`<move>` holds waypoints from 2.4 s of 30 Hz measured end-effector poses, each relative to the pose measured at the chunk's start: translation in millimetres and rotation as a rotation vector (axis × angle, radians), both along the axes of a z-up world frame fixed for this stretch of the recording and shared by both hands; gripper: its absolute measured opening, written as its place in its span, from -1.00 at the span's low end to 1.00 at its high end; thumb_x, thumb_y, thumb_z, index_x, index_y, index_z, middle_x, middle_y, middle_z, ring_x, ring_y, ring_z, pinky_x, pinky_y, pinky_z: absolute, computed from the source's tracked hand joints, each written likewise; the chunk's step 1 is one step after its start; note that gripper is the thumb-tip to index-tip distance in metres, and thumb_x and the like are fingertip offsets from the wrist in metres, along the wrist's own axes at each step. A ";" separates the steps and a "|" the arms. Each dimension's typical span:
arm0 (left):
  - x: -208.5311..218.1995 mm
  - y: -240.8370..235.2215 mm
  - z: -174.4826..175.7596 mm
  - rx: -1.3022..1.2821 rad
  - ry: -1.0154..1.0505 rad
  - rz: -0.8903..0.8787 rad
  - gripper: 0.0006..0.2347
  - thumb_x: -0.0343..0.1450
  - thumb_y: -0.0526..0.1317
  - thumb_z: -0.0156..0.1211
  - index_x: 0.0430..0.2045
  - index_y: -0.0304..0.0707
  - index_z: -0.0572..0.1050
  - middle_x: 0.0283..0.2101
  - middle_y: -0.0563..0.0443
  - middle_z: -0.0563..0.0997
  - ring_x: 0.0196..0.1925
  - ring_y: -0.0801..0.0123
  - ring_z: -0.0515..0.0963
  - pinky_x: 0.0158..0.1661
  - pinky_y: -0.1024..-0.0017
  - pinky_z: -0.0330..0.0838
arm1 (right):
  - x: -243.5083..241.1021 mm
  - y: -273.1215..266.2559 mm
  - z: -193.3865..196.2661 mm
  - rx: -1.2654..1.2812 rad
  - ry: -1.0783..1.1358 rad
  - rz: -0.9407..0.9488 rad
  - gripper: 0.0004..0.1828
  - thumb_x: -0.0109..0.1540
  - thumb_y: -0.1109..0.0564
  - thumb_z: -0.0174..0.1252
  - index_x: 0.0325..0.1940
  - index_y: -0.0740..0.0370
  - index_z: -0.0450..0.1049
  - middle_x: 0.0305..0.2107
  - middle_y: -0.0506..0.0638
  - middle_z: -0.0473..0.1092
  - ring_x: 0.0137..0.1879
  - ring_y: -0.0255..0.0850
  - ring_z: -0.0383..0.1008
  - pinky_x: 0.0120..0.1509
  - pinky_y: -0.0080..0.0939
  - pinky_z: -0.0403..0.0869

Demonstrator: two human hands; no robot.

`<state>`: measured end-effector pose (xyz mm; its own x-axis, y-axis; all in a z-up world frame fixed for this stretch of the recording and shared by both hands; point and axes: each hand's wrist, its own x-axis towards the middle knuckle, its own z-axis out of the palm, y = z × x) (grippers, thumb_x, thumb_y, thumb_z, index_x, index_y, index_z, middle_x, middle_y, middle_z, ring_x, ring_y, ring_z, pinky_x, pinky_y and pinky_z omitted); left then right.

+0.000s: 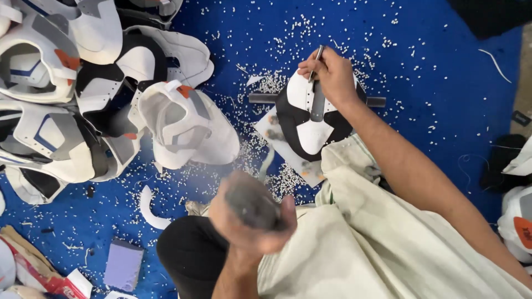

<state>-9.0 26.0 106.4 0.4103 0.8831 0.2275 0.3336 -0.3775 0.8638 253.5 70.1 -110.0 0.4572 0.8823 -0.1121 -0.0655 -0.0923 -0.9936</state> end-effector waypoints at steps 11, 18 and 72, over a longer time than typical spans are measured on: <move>-51.0 -22.4 -91.4 -0.557 0.551 -0.006 -0.59 0.11 -0.11 0.34 -0.26 -0.41 0.52 -0.37 -0.21 0.72 -0.30 0.02 0.75 -0.20 0.21 0.58 | 7.7 -33.9 -18.6 0.220 -0.132 0.025 -0.78 0.31 0.20 0.04 -0.04 0.38 0.47 -0.11 0.28 0.56 -0.07 -0.04 0.63 -0.01 -0.08 0.60; -110.2 -45.6 -99.4 -0.166 1.416 -0.261 -0.28 0.11 0.25 0.42 0.01 -0.28 0.46 0.09 -0.20 0.48 0.18 -0.06 0.43 0.09 0.03 0.30 | 54.9 -112.9 -25.0 0.243 0.538 -0.475 -0.71 0.45 0.00 -0.02 -0.08 0.30 0.42 -0.09 0.22 0.53 -0.06 -0.08 0.62 0.10 -0.04 0.64; 15.2 24.2 -88.9 -0.117 0.080 0.054 -0.84 0.56 -0.31 0.10 -0.19 -0.54 0.52 -0.32 -0.08 0.61 -0.31 0.44 0.51 -0.24 0.42 0.42 | 344.2 -340.2 -8.7 -0.692 -1.054 -0.822 -0.32 0.12 -0.02 0.62 0.11 0.36 0.42 -0.04 0.33 0.46 0.06 0.29 0.46 0.11 0.18 0.41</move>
<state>6.2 50.2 17.5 0.3741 0.9230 0.0902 0.4204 -0.2555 0.8707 597.7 -270.2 -118.7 0.9185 0.2590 0.2988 0.3659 -0.8434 -0.3935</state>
